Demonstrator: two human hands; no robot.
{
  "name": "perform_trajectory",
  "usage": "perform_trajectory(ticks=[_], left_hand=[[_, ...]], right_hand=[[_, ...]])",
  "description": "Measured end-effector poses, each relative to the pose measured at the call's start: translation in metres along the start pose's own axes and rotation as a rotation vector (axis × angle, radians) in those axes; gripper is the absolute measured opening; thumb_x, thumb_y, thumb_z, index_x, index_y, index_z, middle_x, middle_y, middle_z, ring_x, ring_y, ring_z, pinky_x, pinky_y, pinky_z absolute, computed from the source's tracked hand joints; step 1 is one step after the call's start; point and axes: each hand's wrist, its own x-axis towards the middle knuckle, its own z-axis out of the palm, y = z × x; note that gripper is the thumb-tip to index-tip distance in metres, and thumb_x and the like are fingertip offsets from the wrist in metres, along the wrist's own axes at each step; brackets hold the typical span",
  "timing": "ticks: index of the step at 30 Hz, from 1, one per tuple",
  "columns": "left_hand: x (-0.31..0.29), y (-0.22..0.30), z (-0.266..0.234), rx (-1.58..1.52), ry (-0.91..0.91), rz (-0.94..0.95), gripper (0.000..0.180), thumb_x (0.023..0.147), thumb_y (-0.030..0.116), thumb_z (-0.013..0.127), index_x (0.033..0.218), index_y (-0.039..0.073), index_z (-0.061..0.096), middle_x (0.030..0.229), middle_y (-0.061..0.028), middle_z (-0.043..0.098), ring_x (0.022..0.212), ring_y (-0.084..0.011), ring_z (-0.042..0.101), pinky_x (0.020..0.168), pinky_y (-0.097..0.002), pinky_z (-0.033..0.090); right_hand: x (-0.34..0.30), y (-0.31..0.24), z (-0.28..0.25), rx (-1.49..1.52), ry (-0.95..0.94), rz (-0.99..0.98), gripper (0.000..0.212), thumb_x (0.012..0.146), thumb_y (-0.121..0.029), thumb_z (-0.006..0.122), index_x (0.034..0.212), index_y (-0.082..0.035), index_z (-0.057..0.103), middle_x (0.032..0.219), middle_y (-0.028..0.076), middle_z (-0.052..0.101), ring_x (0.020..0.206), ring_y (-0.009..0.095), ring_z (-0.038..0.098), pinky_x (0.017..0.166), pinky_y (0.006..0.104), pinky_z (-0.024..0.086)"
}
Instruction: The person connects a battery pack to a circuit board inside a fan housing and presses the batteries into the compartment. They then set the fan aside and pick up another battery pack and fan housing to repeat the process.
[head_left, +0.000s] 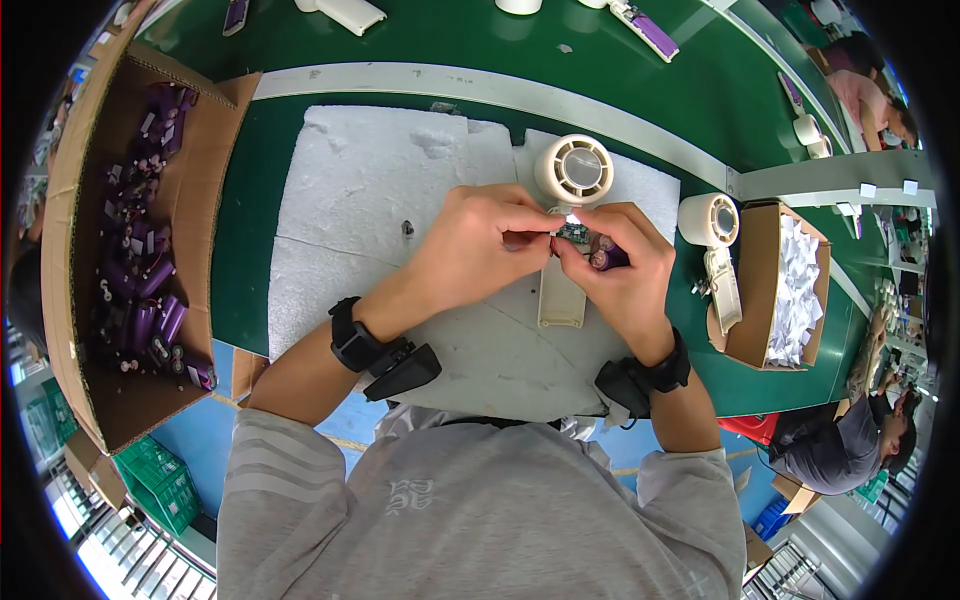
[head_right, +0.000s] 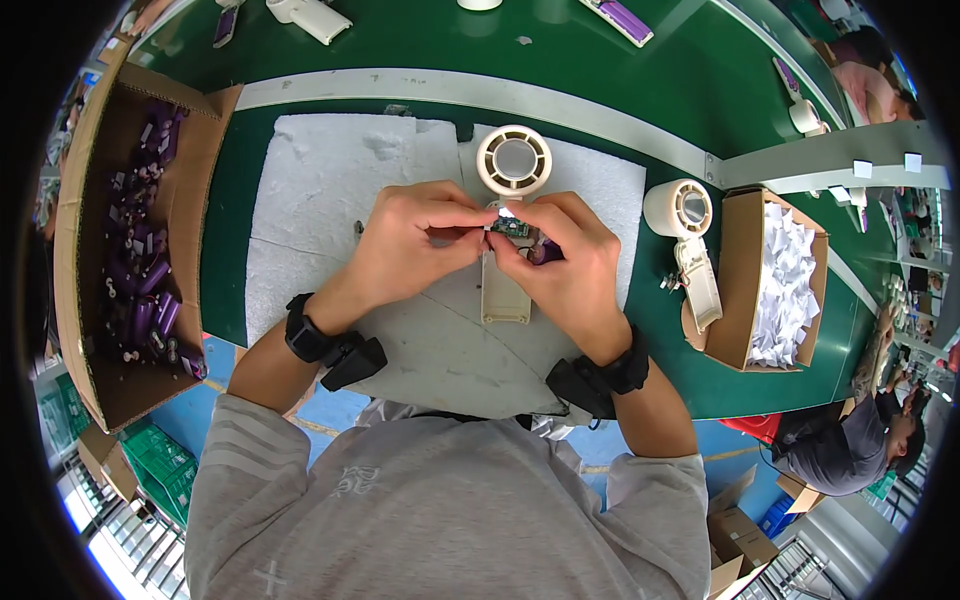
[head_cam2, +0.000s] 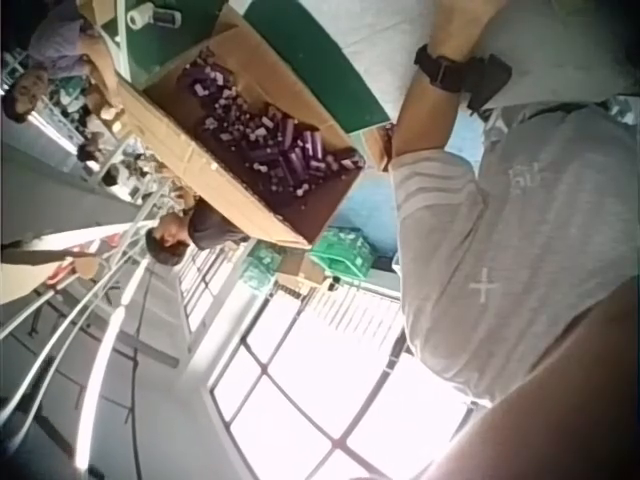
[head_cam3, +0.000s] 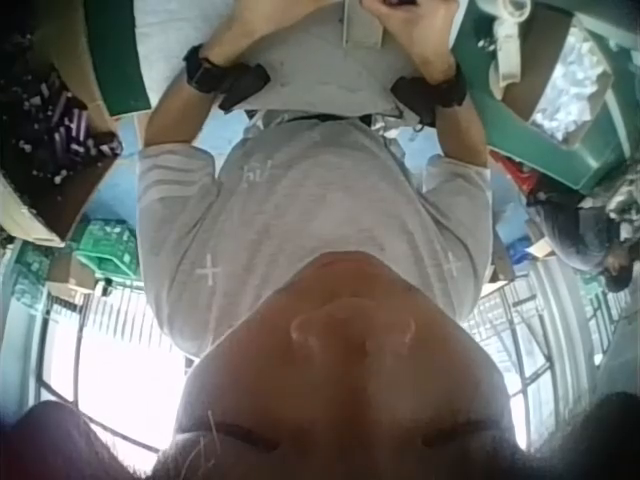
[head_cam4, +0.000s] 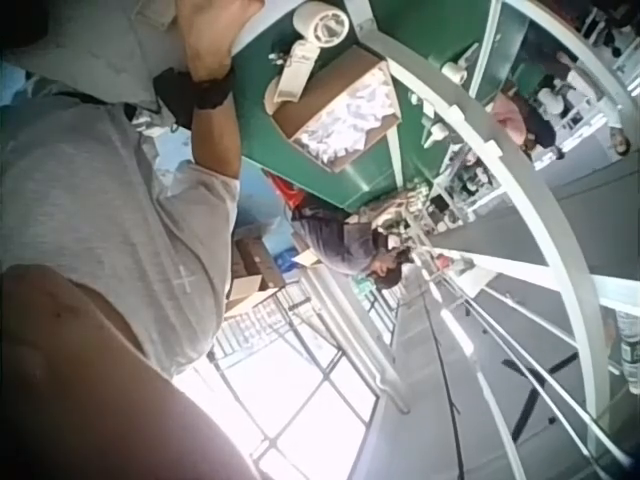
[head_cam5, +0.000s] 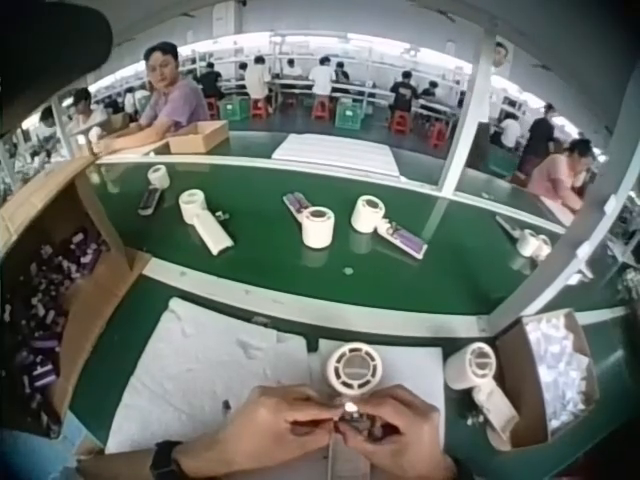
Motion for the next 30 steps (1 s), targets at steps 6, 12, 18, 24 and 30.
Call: perform_trajectory(ticks=[6,12,18,24,30], left_hand=[[0.001,0.0,-0.001,0.016,-0.019,-0.016,0.022,0.073,0.001,0.072,0.095,0.002,0.073,0.085,-0.01,0.069,0.069,-0.0174,0.068,0.061,-0.0265,0.056],[0.002,0.001,-0.002,-0.175,-0.013,-0.103,0.022,0.074,0.001,0.072,0.096,0.002,0.071,0.082,-0.0082,0.068,0.07,-0.0155,0.068,0.063,-0.0268,0.055],[0.007,0.008,-0.01,-0.22,-0.244,-0.375,0.033,0.082,-0.005,0.065,0.114,0.004,0.063,0.098,-0.0049,0.066,0.083,-0.0101,0.064,0.075,-0.0255,0.054],[0.005,0.001,-0.005,-0.244,-0.213,-0.334,0.031,0.08,-0.002,0.063,0.111,0.004,0.063,0.086,-0.0101,0.069,0.074,-0.0137,0.066,0.07,-0.0276,0.053],[0.004,-0.001,0.0,-0.282,-0.153,-0.283,0.029,0.081,-0.003,0.061,0.11,0.002,0.063,0.085,-0.0098,0.069,0.075,-0.0136,0.066,0.071,-0.0276,0.053]], right_hand=[[0.0,-0.004,-0.003,0.034,-0.035,0.068,0.036,0.065,0.0,0.081,0.099,-0.004,0.069,0.086,0.007,0.066,0.065,0.011,0.06,0.056,0.0224,0.048],[0.005,-0.007,-0.014,0.095,-0.14,0.152,0.029,0.071,0.003,0.076,0.098,-0.003,0.068,0.087,0.006,0.064,0.06,0.009,0.055,0.052,0.0207,0.042],[0.004,-0.007,-0.02,0.063,-0.197,0.167,0.024,0.073,0.002,0.075,0.095,-0.003,0.069,0.089,0.007,0.064,0.061,0.01,0.057,0.053,0.0217,0.045],[0.0,-0.004,-0.016,0.03,-0.156,0.071,0.02,0.073,0.001,0.076,0.092,-0.003,0.069,0.089,0.007,0.064,0.06,0.011,0.058,0.052,0.0229,0.047],[-0.001,-0.006,-0.013,-0.026,-0.12,0.045,0.021,0.074,0.0,0.076,0.093,-0.003,0.07,0.089,0.006,0.064,0.058,0.01,0.057,0.049,0.0227,0.045]])
